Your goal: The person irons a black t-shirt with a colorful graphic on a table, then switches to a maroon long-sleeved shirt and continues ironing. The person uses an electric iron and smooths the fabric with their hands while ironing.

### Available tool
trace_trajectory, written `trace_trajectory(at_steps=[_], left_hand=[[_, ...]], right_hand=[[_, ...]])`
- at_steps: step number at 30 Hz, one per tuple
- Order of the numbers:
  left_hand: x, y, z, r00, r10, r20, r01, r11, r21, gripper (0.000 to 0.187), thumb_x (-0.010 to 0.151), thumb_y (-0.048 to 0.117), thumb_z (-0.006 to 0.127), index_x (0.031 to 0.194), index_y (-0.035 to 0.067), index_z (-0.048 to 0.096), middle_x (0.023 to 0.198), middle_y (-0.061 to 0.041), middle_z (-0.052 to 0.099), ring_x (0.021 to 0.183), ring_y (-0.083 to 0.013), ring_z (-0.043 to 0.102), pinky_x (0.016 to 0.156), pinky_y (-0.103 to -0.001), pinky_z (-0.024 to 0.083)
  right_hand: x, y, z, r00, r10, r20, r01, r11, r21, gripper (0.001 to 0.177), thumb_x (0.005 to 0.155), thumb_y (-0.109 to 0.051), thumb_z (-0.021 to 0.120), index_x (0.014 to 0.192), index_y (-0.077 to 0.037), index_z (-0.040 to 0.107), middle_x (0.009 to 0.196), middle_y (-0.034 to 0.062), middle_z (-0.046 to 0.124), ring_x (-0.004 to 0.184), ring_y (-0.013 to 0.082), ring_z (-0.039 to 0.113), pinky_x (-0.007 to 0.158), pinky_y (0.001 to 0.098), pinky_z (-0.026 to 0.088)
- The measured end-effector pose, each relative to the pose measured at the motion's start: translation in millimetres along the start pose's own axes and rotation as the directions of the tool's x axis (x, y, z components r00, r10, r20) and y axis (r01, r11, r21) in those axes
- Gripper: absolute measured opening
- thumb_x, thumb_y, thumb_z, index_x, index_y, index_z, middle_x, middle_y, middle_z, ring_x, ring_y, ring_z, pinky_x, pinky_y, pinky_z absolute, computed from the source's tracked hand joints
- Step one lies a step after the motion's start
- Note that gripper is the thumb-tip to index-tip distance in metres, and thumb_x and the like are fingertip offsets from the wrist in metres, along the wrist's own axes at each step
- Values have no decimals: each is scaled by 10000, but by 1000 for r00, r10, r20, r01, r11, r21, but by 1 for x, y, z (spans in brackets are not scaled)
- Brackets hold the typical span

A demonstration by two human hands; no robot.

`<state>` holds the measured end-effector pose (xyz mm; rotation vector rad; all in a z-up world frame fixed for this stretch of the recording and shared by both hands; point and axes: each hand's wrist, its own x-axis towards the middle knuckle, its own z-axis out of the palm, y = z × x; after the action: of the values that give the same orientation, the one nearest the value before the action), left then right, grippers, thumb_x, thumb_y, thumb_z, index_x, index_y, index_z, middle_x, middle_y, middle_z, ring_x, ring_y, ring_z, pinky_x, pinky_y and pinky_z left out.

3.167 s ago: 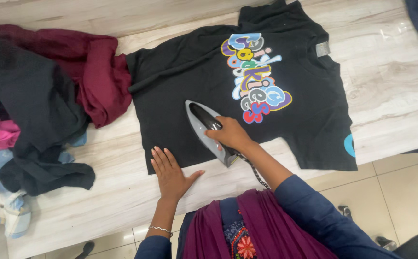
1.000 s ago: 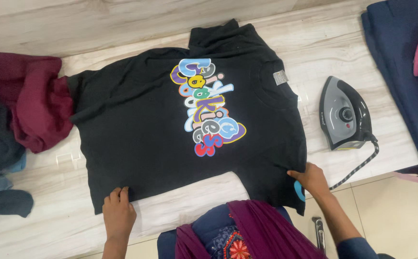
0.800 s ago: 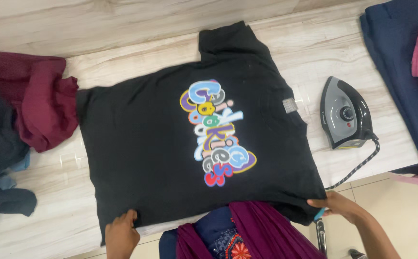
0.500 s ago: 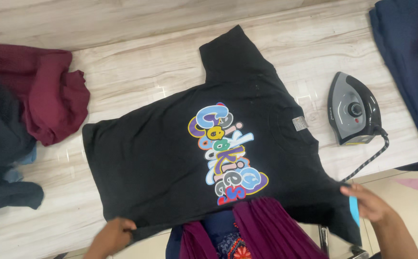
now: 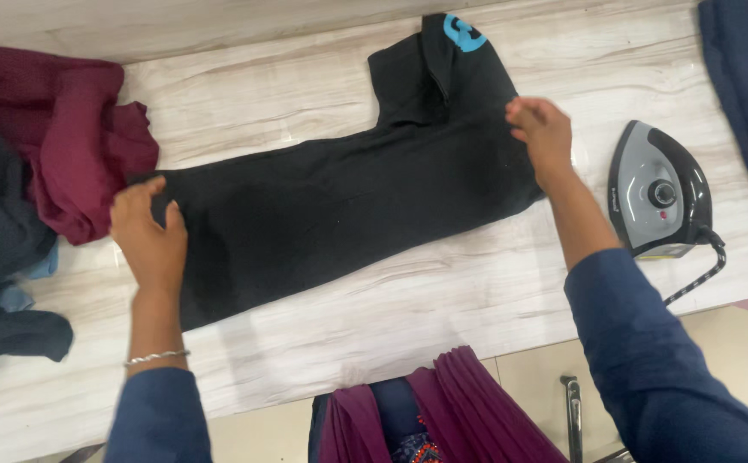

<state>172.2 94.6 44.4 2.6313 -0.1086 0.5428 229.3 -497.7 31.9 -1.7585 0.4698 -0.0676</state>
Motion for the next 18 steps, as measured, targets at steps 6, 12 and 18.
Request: trace_trajectory(at_steps=[6, 12, 18], left_hand=[[-133, 52, 54, 915, -292, 278, 254, 953, 165, 756, 1040, 591, 406, 1577, 60, 400, 1680, -265, 206, 1527, -533, 28, 1093, -799, -9], [-130, 63, 101, 934, -141, 327, 69, 972, 223, 828, 1026, 667, 373, 1612, 83, 356, 1715, -244, 123, 1555, -537, -5, 1129, -803, -35], [-144, 69, 93, 927, -176, 331, 99, 966, 239, 845, 1000, 676, 352, 1617, 99, 328, 1711, -238, 102, 1544, -534, -5, 1112, -814, -20]], right_hand=[[-100, 95, -17, 846, -443, 296, 469, 354, -810, 623, 1021, -427, 637, 1523, -67, 552, 1671, 172, 375, 1547, 385, 296, 1218, 626, 183], [-114, 105, -84, 920, -330, 209, 353, 470, -809, 572, 986, -390, 695, 1438, -61, 577, 1647, 194, 414, 1473, 407, 367, 1216, 565, 247], [-117, 57, -206, 784, -584, -209, 33, 376, -926, 644, 827, -206, 931, 1291, 95, 602, 1300, 281, 616, 1220, 420, 574, 1038, 517, 451]])
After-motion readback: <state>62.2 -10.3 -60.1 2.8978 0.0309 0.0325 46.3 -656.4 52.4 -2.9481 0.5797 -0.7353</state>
